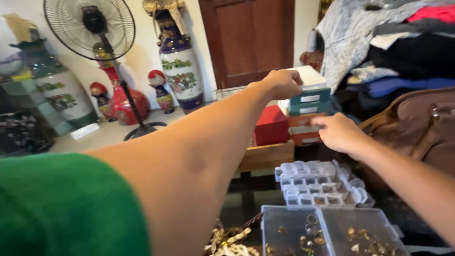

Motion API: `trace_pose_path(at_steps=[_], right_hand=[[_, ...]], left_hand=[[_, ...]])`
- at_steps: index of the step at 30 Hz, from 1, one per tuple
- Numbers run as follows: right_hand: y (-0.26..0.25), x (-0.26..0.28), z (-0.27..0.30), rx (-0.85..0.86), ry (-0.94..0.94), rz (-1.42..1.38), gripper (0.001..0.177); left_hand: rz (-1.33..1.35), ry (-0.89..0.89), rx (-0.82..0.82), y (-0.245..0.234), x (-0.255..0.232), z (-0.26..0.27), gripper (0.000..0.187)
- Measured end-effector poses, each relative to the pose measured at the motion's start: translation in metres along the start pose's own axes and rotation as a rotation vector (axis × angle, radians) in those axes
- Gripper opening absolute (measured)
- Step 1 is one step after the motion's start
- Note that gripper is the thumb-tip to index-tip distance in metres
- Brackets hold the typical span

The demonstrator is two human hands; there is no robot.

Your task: The person sorts jewelry and accessories at a low coffee table, placing necklaces, bracelets and earrings into a wooden tray and small plastic compartment boxes, and opens and closes the drawers of a small storage unit to put items away.

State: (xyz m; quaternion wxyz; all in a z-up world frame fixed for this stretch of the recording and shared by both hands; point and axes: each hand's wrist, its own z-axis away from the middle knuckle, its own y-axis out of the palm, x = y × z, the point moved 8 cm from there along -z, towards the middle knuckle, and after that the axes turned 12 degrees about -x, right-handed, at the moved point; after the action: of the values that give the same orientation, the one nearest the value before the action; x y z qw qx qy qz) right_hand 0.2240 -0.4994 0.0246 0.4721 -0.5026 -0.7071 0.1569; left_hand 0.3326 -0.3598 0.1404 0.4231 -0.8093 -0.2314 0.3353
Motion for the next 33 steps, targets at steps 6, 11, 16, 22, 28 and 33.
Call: trace_pose_path(at_steps=[6, 11, 16, 22, 28, 33], right_hand=[[0.018, 0.002, -0.004, 0.105, -0.151, 0.253, 0.033], [0.006, 0.008, 0.018, 0.218, -0.024, 0.192, 0.032], [-0.038, 0.07, 0.042, 0.081, -0.171, 0.088, 0.023], [-0.002, 0.193, 0.148, 0.394, -0.464, -0.127, 0.015], [0.041, 0.24, 0.219, 0.511, -0.477, -0.275, 0.041], [0.062, 0.234, 0.225, 0.501, -0.449, -0.236, 0.024]], left_hand=[[0.057, -0.005, -0.037, 0.014, 0.009, 0.006, 0.056], [0.002, 0.196, -0.151, -0.009, -0.001, 0.024, 0.064], [0.082, 0.209, -0.395, -0.059, 0.014, 0.124, 0.031], [0.028, 0.065, 0.311, -0.043, 0.051, 0.307, 0.028], [-0.098, -0.147, 0.483, -0.034, 0.065, 0.368, 0.038], [-0.041, -0.152, 0.35, -0.033, 0.065, 0.399, 0.043]])
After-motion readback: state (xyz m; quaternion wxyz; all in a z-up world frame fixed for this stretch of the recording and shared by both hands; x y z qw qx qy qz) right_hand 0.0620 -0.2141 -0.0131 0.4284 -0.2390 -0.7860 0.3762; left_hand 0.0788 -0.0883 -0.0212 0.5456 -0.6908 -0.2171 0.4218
